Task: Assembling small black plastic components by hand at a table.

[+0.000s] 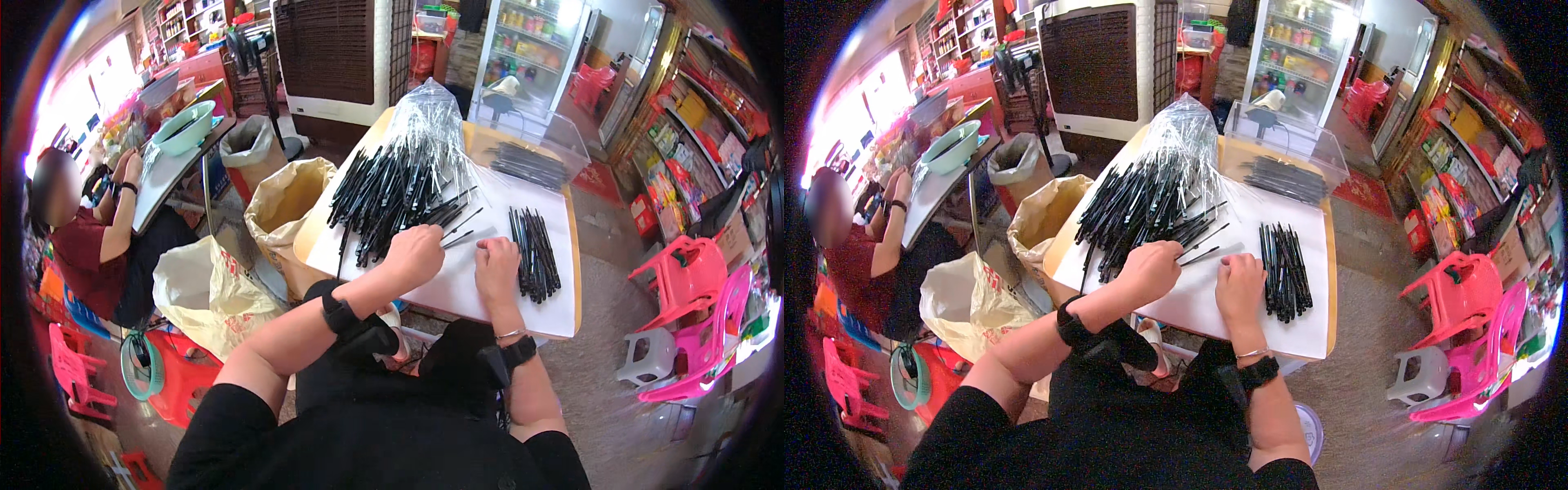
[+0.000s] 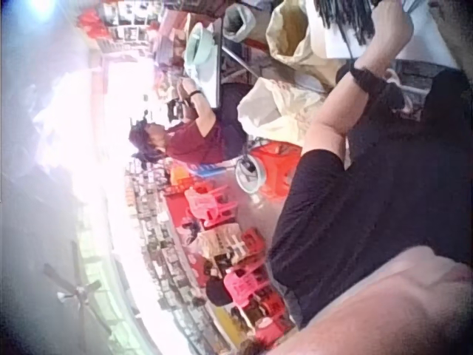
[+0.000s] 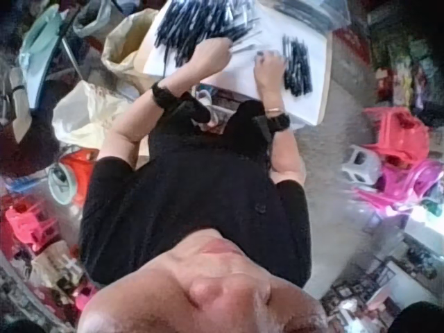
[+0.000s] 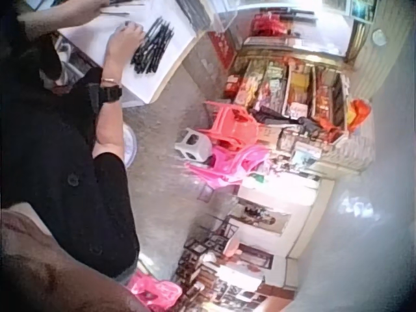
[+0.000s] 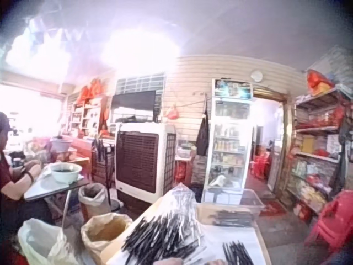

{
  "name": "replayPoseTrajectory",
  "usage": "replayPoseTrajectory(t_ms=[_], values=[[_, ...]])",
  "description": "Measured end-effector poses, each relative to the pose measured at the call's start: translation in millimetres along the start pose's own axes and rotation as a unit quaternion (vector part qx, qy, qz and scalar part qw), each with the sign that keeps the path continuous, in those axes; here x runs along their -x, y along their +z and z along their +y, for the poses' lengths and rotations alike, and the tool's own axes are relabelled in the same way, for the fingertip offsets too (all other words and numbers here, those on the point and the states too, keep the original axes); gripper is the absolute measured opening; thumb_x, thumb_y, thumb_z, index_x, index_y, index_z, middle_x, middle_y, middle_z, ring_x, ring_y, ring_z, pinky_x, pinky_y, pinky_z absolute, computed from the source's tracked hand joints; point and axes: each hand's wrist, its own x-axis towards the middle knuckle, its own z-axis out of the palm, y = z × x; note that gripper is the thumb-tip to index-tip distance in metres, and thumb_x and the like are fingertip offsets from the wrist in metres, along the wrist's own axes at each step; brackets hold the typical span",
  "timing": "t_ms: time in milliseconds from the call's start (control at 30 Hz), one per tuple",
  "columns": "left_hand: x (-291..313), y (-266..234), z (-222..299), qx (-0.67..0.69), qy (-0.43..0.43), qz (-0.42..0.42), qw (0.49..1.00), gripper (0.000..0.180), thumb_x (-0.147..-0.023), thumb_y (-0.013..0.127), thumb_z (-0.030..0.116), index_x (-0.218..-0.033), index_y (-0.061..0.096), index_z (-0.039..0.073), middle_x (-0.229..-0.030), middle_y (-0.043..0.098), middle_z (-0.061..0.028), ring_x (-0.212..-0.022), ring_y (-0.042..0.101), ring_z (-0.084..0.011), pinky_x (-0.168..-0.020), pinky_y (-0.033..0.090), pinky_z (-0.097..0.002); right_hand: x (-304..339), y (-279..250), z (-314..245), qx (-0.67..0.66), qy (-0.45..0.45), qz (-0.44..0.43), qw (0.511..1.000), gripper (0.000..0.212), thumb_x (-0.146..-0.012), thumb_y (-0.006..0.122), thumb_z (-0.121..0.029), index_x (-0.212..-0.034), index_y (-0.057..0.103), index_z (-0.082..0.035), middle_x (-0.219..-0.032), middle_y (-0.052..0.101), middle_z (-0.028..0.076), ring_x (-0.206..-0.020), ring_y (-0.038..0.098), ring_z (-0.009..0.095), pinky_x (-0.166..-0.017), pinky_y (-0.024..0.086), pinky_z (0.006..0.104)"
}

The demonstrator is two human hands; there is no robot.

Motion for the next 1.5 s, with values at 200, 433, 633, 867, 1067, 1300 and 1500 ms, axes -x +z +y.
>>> replayPoseTrajectory(t_ms=[200,433,633,867,1067,1300,1500], values=[[9.2,21.1,3.5,0.484,-0.199,-0.103,0.846,0.035,-0.082,0.057,0.004,-0.114,0.054,-0.008,-0.081,0.062,-0.0109,-0.067,0.061,-0.0151,-0.059,0.053,-0.0282,-4.9,-7.3,-10.6,-0.303,0.093,-0.035,0.948,0.018,-0.083,0.059,-0.017,-0.09,0.06,-0.001,-0.081,0.06,0.008,-0.073,0.056,0.022,-0.07,0.045,0.0343],[6.3,30.0,14.8,0.532,-0.171,-0.155,0.815,0.02,-0.087,0.054,0.005,-0.104,0.055,-0.004,-0.086,0.061,-0.0074,-0.072,0.06,-0.0134,-0.065,0.051,-0.0267,-13.7,-22.7,-9.0,-0.552,0.181,-0.107,0.807,0.028,-0.082,0.06,-0.007,-0.109,0.053,0.001,-0.08,0.056,0.0,-0.07,0.052,0.007,-0.065,0.045,0.0208],[-0.8,28.1,5.1,0.716,-0.173,-0.211,0.642,0.021,-0.092,0.052,0.015,-0.107,0.055,0.0,-0.086,0.06,-0.0056,-0.075,0.059,-0.0131,-0.066,0.049,-0.0266,-17.5,-38.2,-20.7,-0.609,0.2,-0.075,0.764,0.029,-0.083,0.06,-0.008,-0.111,0.055,0.001,-0.088,0.057,0.002,-0.075,0.052,0.009,-0.073,0.044,0.0249],[-15.1,33.3,0.1,0.694,-0.157,-0.203,0.673,0.02,-0.093,0.049,0.016,-0.103,0.054,-0.001,-0.083,0.057,-0.0045,-0.071,0.059,-0.013,-0.063,0.051,-0.027,-34.1,-47.8,-37.3,-0.441,0.22,-0.089,0.865,0.022,-0.084,0.058,-0.01,-0.103,0.056,0.001,-0.081,0.057,0.001,-0.066,0.051,0.007,-0.063,0.042,0.0208],[-16.4,32.0,-12.5,0.688,-0.185,-0.133,0.689,0.016,-0.094,0.047,0.015,-0.101,0.048,0.001,-0.088,0.058,-0.0077,-0.071,0.061,-0.0142,-0.059,0.052,-0.0264,-64.6,-11.6,-16.1,-0.436,0.236,-0.067,0.866,0.018,-0.086,0.053,-0.012,-0.097,0.057,0.001,-0.076,0.06,0.005,-0.063,0.053,0.012,-0.062,0.044,0.0239],[-18.0,41.9,-14.0,0.703,-0.175,-0.101,0.682,0.014,-0.092,0.047,0.007,-0.104,0.047,-0.001,-0.089,0.058,-0.0078,-0.071,0.06,-0.013,-0.06,0.051,-0.0259,-95.7,51.7,26.6,0.175,-0.015,-0.002,0.984,0.021,-0.08,0.052,-0.01,-0.098,0.056,0.0,-0.091,0.057,0.016,-0.085,0.057,0.034,-0.078,0.046,0.044],[-11.0,43.5,-9.6,0.675,-0.183,-0.132,0.703,0.017,-0.093,0.05,0.011,-0.105,0.049,0.0,-0.087,0.06,-0.0058,-0.07,0.06,-0.0111,-0.059,0.051,-0.0251,-110.5,62.7,24.7,0.153,0.053,-0.123,0.979,0.011,-0.082,0.045,-0.007,-0.087,0.051,0.0,-0.084,0.058,0.021,-0.077,0.06,0.04,-0.067,0.049,0.0479]])
